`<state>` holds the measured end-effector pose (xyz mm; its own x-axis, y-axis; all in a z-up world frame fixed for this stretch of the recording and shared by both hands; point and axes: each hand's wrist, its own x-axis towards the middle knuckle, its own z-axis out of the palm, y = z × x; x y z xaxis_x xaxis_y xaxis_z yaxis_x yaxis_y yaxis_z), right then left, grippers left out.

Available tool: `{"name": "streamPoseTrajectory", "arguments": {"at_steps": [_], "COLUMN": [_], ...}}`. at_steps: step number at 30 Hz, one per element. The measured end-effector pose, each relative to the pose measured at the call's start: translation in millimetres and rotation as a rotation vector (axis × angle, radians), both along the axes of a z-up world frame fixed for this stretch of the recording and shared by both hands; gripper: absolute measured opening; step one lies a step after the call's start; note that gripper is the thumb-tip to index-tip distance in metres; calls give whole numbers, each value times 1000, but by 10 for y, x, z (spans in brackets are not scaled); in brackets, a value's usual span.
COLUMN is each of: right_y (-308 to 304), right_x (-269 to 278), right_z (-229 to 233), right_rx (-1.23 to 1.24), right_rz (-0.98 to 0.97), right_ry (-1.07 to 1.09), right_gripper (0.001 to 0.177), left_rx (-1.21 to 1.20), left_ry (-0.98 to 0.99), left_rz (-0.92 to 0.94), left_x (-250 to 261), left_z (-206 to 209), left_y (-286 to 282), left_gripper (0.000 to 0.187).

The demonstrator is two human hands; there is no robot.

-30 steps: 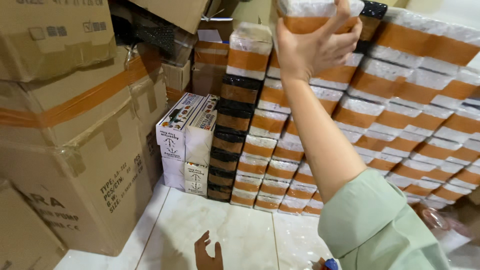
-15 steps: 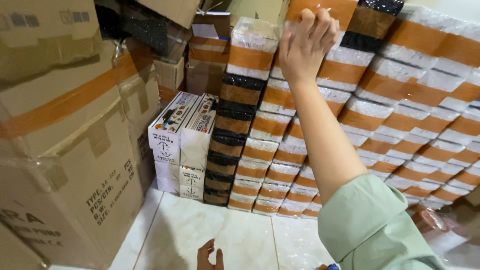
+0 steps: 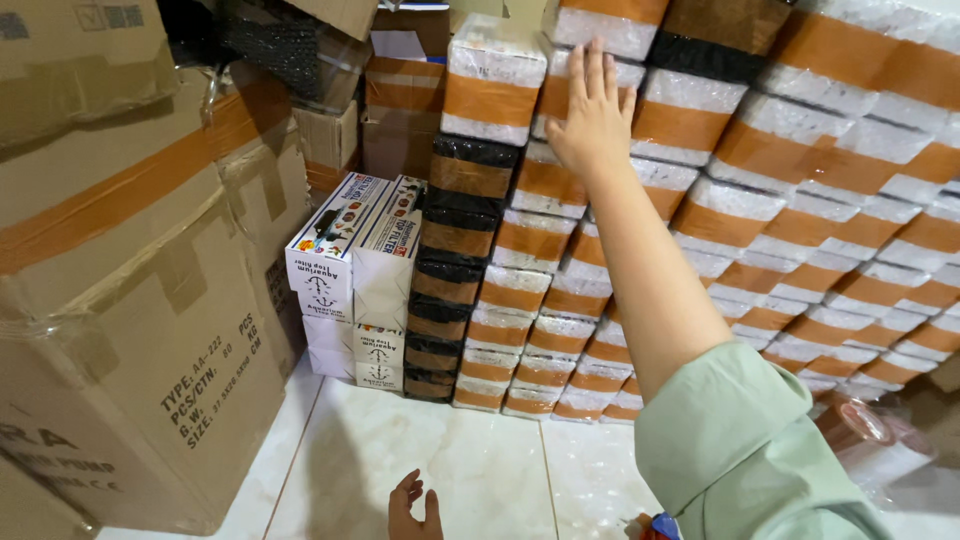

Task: The person sits on the floor and wraps a small rectangular box in bubble wrap. They then use a handheld tape dispenser to apply brown packing tape to seal the bubble wrap around the box. Finally, the person places the wrapped box onto a stack of similar packages.

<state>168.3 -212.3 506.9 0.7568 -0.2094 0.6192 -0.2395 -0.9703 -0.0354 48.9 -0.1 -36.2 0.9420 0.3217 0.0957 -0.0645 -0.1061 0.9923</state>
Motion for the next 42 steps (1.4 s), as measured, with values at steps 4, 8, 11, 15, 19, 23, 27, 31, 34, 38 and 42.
{"name": "streamPoseTrajectory", "arguments": {"at_steps": [4,8,11,15,19,23,27,31,34,38,42], "right_y": [-85,-290,-856,-1618,-2013,-2241,-2833,-3096,-3047,-2964,-2910], "right_x": [-177,-801,-1264,-2747,-4052,-5114,-5955,-6695,-6818,-6765,-6618], "right_z": [-433,-1512,-3258,-4698,-4875,-4695,-5283,-6031,-6109,-6101,-5701], "right_rx": [-33,-262,-354,52,115,344,599,600,890,956,1093], "right_rz": [58,386,487,466,98,-648,-737,-1020,-1211,-1075,-1261], "right_ry": [-150,-231,131,897,532,444,189,427,288,-115,-144], "right_gripper": [80,77,68,33,13,38,44,52,47,40,54], "left_rx": [-12,77,54,126,199,259,225,409,229,682,641], "left_ry": [-149,-49,-136,-137,-157,-119,-220,36,10,-100,-109], "left_rz": [104,102,90,31,-53,-99,-261,-362,-397,-269,-628], "left_x": [-8,17,17,-43,-90,-146,-98,-469,-661,-1160,-1578], "left_z": [-15,-45,-121,-131,-253,-420,-812,-365,-211,393,715], "left_y": [-11,19,20,23,60,51,116,179,142,-277,-857], "left_gripper": [34,33,34,36,35,33,22,34,33,21,20]}}
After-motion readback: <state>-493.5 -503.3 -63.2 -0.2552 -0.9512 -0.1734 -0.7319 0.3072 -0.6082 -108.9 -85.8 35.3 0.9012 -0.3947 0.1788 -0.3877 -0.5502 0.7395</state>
